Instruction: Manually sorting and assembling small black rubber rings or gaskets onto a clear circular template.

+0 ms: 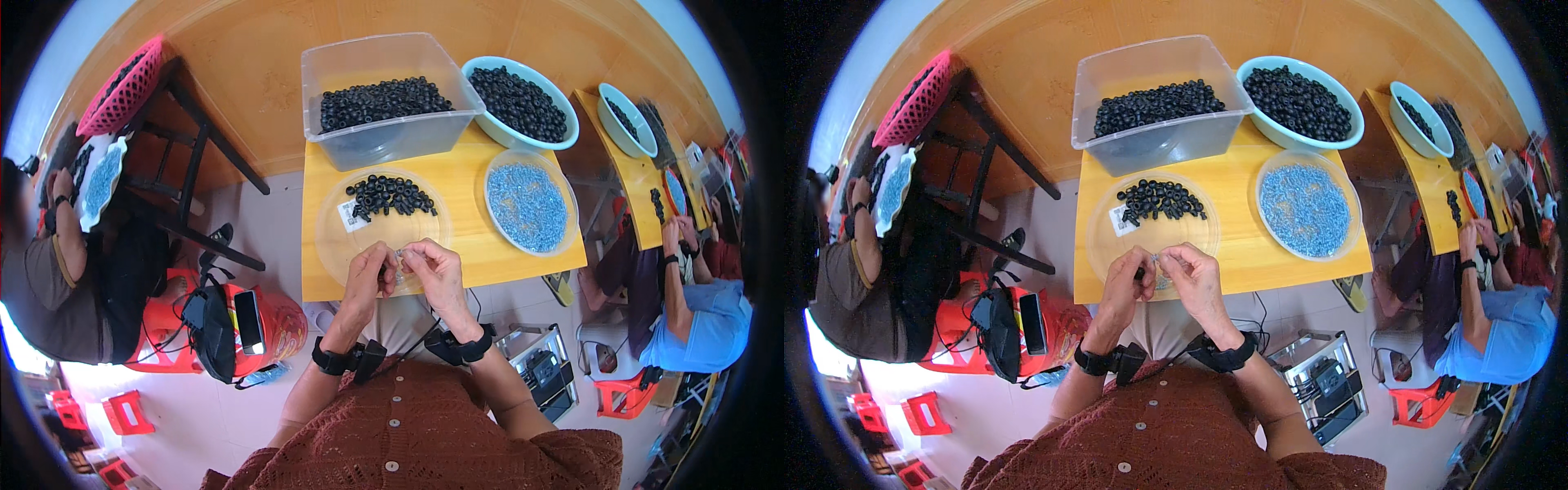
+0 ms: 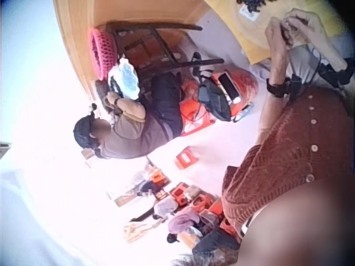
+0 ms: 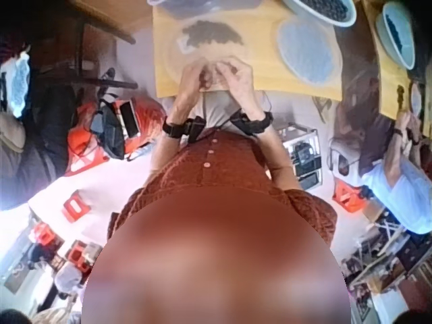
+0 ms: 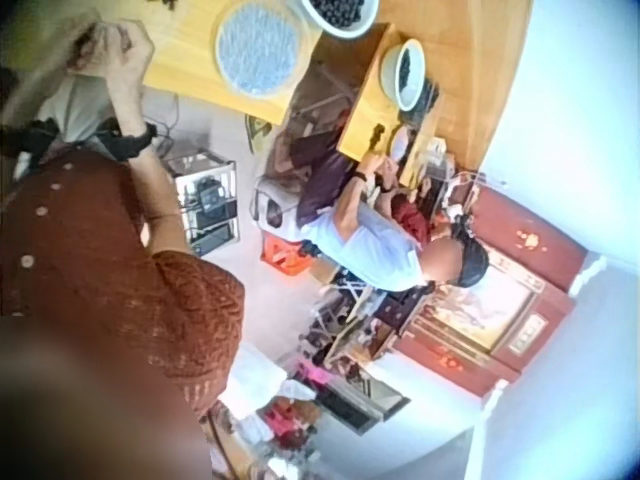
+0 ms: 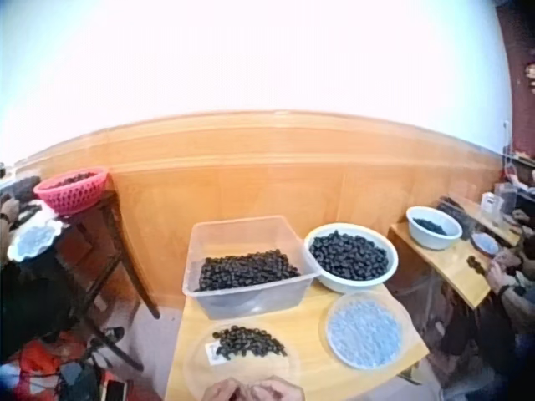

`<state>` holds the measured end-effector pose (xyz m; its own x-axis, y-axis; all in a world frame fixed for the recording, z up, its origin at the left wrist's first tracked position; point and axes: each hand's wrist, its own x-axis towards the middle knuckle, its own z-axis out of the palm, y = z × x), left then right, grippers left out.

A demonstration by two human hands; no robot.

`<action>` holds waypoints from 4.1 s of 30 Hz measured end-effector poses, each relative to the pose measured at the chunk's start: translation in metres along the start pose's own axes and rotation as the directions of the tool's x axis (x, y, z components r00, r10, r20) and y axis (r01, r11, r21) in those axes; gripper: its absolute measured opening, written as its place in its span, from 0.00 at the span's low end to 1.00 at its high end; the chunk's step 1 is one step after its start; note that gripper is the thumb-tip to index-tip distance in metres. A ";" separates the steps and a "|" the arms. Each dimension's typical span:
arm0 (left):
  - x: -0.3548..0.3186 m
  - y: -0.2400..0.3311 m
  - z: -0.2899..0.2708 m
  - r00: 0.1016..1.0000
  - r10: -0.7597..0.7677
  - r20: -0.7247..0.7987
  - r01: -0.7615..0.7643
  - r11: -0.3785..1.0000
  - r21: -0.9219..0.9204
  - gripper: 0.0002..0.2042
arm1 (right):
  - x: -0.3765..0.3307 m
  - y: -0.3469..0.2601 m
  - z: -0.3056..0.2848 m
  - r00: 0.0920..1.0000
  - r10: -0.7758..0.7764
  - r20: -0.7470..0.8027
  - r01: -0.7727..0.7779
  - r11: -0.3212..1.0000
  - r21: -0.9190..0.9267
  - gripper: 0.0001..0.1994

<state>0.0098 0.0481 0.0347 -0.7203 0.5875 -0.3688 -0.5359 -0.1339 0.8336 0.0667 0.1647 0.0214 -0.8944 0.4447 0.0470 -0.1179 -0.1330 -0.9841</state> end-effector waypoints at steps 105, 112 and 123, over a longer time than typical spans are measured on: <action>-0.025 -0.003 -0.066 0.992 0.022 -0.122 -0.036 0.993 -0.114 0.10 | 0.020 0.011 0.039 0.816 -0.168 0.554 0.578 0.291 -0.763 0.07; -0.021 -0.010 -0.068 0.993 0.030 -0.116 -0.055 0.974 -0.219 0.09 | 0.002 0.002 0.048 0.888 -0.265 0.375 0.452 0.651 -0.610 0.10; -0.025 -0.017 -0.067 0.993 -0.008 -0.118 -0.010 0.989 -0.150 0.08 | -0.006 0.002 0.045 0.820 -0.377 0.430 0.571 0.496 -0.654 0.09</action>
<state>0.0073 -0.0175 0.0022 -0.7627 0.4907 -0.4214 -0.5889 -0.2576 0.7660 0.0521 0.1216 0.0275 -0.8748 0.0335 0.4833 -0.2875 0.7670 -0.5736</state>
